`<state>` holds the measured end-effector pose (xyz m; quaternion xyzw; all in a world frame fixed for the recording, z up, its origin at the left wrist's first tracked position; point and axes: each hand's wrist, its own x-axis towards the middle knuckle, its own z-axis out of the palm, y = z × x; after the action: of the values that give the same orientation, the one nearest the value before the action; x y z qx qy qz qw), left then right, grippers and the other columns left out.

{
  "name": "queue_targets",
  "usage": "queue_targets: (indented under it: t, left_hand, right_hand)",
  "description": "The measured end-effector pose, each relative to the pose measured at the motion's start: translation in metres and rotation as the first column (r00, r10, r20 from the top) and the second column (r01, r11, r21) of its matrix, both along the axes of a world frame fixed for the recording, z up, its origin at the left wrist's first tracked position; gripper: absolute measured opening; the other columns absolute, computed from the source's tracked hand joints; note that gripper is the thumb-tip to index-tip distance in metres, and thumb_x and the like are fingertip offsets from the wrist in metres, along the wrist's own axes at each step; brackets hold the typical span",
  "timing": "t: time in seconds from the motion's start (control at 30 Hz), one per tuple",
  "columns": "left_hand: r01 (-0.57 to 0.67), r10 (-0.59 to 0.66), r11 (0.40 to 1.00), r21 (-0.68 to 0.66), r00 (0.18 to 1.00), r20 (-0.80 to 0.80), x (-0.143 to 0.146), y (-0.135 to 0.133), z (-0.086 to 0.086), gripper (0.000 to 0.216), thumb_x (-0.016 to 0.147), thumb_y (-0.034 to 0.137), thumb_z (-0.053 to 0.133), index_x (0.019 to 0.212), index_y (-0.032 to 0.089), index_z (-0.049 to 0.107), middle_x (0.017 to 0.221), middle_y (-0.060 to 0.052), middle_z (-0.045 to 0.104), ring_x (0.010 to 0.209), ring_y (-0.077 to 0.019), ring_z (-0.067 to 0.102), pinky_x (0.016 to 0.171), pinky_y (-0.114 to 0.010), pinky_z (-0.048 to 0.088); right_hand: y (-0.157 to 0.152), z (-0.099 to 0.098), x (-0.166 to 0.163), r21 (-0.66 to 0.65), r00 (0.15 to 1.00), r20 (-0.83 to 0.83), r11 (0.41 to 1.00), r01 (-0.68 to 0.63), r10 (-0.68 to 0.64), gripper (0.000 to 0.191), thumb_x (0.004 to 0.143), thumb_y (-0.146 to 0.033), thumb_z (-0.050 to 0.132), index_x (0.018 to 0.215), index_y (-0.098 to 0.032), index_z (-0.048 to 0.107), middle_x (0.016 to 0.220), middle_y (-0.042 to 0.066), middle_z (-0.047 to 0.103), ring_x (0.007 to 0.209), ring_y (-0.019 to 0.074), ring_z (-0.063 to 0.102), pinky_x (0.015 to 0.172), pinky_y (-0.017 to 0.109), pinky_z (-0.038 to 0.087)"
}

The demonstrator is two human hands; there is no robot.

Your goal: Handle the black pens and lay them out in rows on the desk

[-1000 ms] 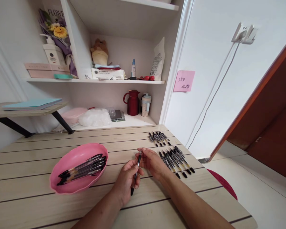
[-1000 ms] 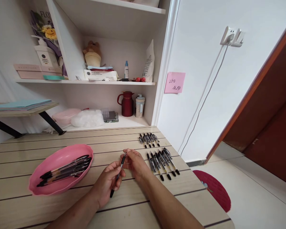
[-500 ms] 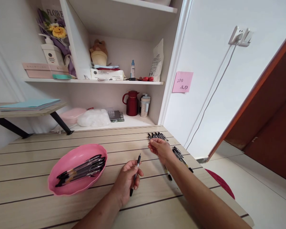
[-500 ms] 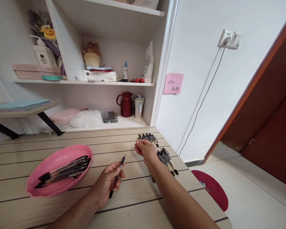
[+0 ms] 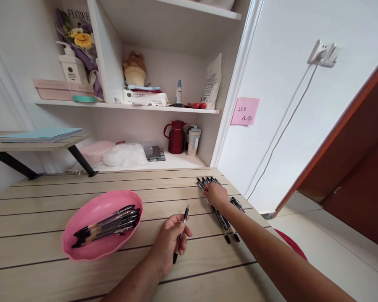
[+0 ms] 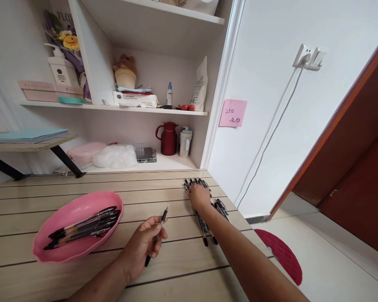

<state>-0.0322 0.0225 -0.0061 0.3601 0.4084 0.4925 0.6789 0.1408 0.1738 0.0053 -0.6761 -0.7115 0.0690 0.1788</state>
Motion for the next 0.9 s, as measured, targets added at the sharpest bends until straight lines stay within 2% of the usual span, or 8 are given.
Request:
queue_targets:
  t: [0.27, 0.5, 0.63, 0.8, 0.9]
  left_hand:
    - [0.010, -0.010, 1.000, -0.003, 1.000, -0.004, 0.000, 0.001, -0.002, 0.027, 0.070, 0.028, 0.052, 0.095, 0.017, 0.050, 0.065, 0.002, 0.055, 0.036, -0.0030, 0.039, 0.035, -0.017, 0.022]
    - [0.010, -0.010, 1.000, 0.000, 1.000, -0.006, 0.000, 0.001, -0.003, 0.025, 0.072, 0.028, 0.050, 0.094, 0.017, 0.050, 0.065, 0.002, 0.055, 0.036, -0.0031, 0.038, 0.035, -0.017, 0.023]
    - [0.010, -0.010, 1.000, 0.002, 1.000, -0.002, -0.001, 0.001, -0.003, 0.027, 0.071, 0.029, 0.053, 0.094, 0.017, 0.050, 0.066, 0.002, 0.056, 0.038, -0.0037, 0.041, 0.036, -0.017, 0.025]
    - [0.019, -0.019, 1.000, 0.003, 0.998, 0.062, -0.002, -0.001, 0.000, 0.026, 0.071, 0.029, 0.055, 0.094, 0.017, 0.052, 0.068, 0.000, 0.058, 0.051, -0.0077, 0.051, 0.045, -0.018, 0.034]
    - [-0.002, 0.001, 1.000, 0.009, 0.994, 0.108, -0.003, -0.001, 0.002, 0.026, 0.071, 0.029, 0.058, 0.093, 0.016, 0.054, 0.074, -0.004, 0.062, 0.061, -0.0091, 0.054, 0.053, -0.019, 0.038]
  right_hand:
    - [0.006, -0.006, -0.001, -0.028, 0.976, 0.219, 1.000, -0.004, 0.010, 0.015, 0.073, -0.026, 0.053, 0.081, -0.017, 0.063, 0.091, 0.011, 0.064, 0.086, 0.0231, 0.057, 0.066, 0.029, 0.035]
    - [0.009, -0.008, -0.006, -0.026, 0.964, 0.265, 1.000, -0.001, 0.008, 0.016, 0.075, -0.028, 0.052, 0.083, -0.018, 0.063, 0.090, 0.009, 0.064, 0.085, 0.0217, 0.056, 0.064, 0.027, 0.034]
    - [0.005, -0.001, -0.006, -0.023, 0.966, 0.258, 1.000, 0.003, 0.003, 0.016, 0.076, -0.030, 0.052, 0.083, -0.020, 0.062, 0.090, 0.007, 0.064, 0.084, 0.0201, 0.056, 0.063, 0.026, 0.033]
    - [-0.031, 0.015, 0.004, 0.030, 0.978, 0.207, 0.999, -0.017, 0.010, 0.019, 0.078, -0.033, 0.047, 0.077, -0.021, 0.061, 0.083, 0.005, 0.064, 0.077, 0.0179, 0.056, 0.057, 0.025, 0.029]
    - [-0.073, 0.015, 0.009, 0.040, 0.982, 0.141, 0.990, -0.132, 0.125, 0.018, 0.077, -0.032, 0.047, 0.073, -0.021, 0.061, 0.075, 0.003, 0.065, 0.072, 0.0163, 0.056, 0.055, 0.024, 0.028]
